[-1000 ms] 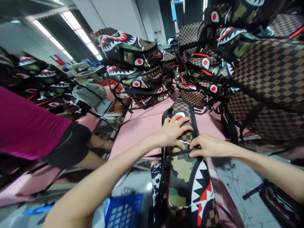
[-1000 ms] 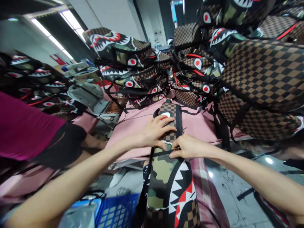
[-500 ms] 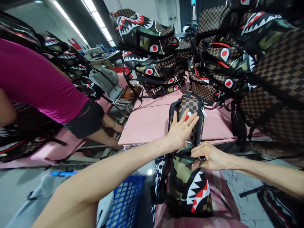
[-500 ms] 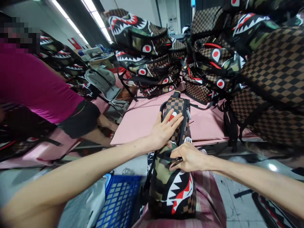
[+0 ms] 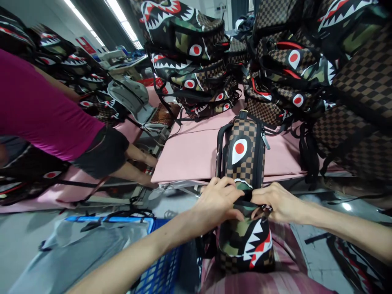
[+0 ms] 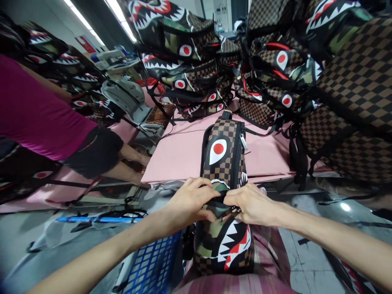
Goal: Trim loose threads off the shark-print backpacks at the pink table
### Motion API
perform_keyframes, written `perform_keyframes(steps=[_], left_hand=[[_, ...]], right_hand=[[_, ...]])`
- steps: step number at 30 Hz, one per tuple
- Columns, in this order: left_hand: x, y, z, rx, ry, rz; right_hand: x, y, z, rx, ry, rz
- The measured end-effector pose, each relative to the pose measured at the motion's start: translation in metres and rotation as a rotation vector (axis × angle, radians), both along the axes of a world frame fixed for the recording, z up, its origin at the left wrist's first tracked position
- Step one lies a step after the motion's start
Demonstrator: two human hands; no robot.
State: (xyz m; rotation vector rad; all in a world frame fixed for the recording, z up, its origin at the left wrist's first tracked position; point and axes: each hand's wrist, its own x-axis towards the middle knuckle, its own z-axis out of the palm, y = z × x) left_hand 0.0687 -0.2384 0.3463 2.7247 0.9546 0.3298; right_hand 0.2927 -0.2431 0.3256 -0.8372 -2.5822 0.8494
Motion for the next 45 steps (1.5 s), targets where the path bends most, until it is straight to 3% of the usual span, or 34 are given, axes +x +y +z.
perform_keyframes(steps=[3,8,12,15,18,22,27,38,45], left_hand=[[-0.002,-0.014,-0.005,-0.028,0.071,0.046],[-0.004,-0.018,-0.009,-0.023,0.05,0.12],[0.0,-0.025,-0.02,0.13,-0.06,0.194],[0.003,-0.037,-0.045,0.307,-0.197,0.259],[0.002,-0.051,-0.075,0.427,-0.314,0.272],[-0.002,-0.06,-0.094,0.505,-0.36,0.2],[-0.007,-0.063,-0.088,0.455,-0.359,0.105],[-0.017,-0.08,-0.094,0.348,-0.326,0.165],[0.011,-0.09,-0.075,0.367,-0.143,0.403]], right_hand=[[0.0,-0.005,0.001,0.059,-0.072,-0.065],[-0.002,-0.014,0.003,0.168,-0.156,-0.204],[-0.007,-0.022,0.0,0.364,-0.272,-0.279],[-0.011,-0.028,-0.017,0.589,-0.25,-0.312],[-0.012,-0.033,-0.044,0.762,-0.069,-0.284],[-0.01,-0.036,-0.074,0.808,0.141,-0.202],[-0.011,-0.038,-0.081,0.765,0.171,-0.177],[-0.016,-0.041,-0.073,0.689,0.102,-0.126],[-0.003,-0.037,-0.045,0.697,-0.017,-0.13]])
